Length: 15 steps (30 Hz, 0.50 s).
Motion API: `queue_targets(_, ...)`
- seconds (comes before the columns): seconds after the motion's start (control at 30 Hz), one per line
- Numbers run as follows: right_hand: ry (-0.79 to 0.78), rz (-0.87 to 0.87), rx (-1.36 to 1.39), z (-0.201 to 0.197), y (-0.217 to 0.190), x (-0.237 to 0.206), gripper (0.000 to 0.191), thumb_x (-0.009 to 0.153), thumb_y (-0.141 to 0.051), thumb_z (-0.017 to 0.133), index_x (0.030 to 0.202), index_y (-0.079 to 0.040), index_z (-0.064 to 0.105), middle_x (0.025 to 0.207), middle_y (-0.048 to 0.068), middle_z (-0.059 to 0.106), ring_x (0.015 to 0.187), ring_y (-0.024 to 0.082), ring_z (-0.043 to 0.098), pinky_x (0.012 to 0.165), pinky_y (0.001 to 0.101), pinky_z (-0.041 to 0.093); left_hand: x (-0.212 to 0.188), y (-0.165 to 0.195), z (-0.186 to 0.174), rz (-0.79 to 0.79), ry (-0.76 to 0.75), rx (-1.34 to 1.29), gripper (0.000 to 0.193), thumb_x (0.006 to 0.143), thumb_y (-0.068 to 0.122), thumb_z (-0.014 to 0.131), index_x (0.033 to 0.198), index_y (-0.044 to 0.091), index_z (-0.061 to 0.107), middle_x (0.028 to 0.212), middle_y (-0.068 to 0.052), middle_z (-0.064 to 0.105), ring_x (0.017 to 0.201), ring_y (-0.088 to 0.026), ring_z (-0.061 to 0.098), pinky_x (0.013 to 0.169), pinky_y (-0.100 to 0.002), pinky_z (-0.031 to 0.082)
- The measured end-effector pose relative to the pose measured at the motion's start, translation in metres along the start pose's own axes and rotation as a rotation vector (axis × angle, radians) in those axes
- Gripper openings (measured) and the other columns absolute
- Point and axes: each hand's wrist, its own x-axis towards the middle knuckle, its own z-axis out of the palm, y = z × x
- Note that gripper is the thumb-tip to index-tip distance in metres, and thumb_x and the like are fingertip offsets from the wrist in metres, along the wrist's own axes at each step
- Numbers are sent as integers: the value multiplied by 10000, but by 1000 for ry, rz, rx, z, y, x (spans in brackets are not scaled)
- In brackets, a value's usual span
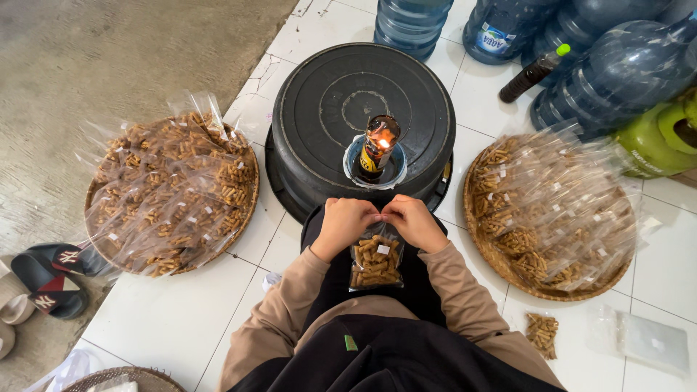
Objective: The person sits on the floor and seals small clear plastic bags filled with fried snack sticks by melting the open end over a candle flame. They fill each bag with pieces from a tray, press the plastic flat, and pass it over the flame to fuse it shut, setting finished bags aside.
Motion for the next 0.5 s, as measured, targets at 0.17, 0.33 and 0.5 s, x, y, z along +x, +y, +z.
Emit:
queue_targets(0.17, -10, -84, 64, -8, 0, -2, 88, 874, -94, 753, 904, -11, 743, 803, 75, 650, 705, 184, 629, 635, 303, 496, 1, -6, 0, -12, -11, -244, 243, 831, 407, 747, 863, 170, 792, 715, -30, 739, 682, -204, 749, 654, -340, 565)
queue_targets(0.33, -48, -150, 44, -11, -1, -6, 98, 869, -95, 765, 896, -9, 727, 807, 77, 639, 716, 197, 627, 650, 310, 493, 3, -13, 7, -10, -129, -194, 249, 851, 387, 751, 893, 147, 802, 759, -48, 754, 702, -260, 739, 628, -365, 556)
queue_targets(0.5, -20, -173, 42, -10, -2, -6, 83, 866, -94, 763, 889, -23, 727, 813, 80, 651, 724, 212, 646, 652, 318, 501, -1, -6, 6, 75, -55, 17, 219, 878, 377, 721, 850, 176, 804, 731, -21, 718, 696, -252, 687, 695, -416, 469)
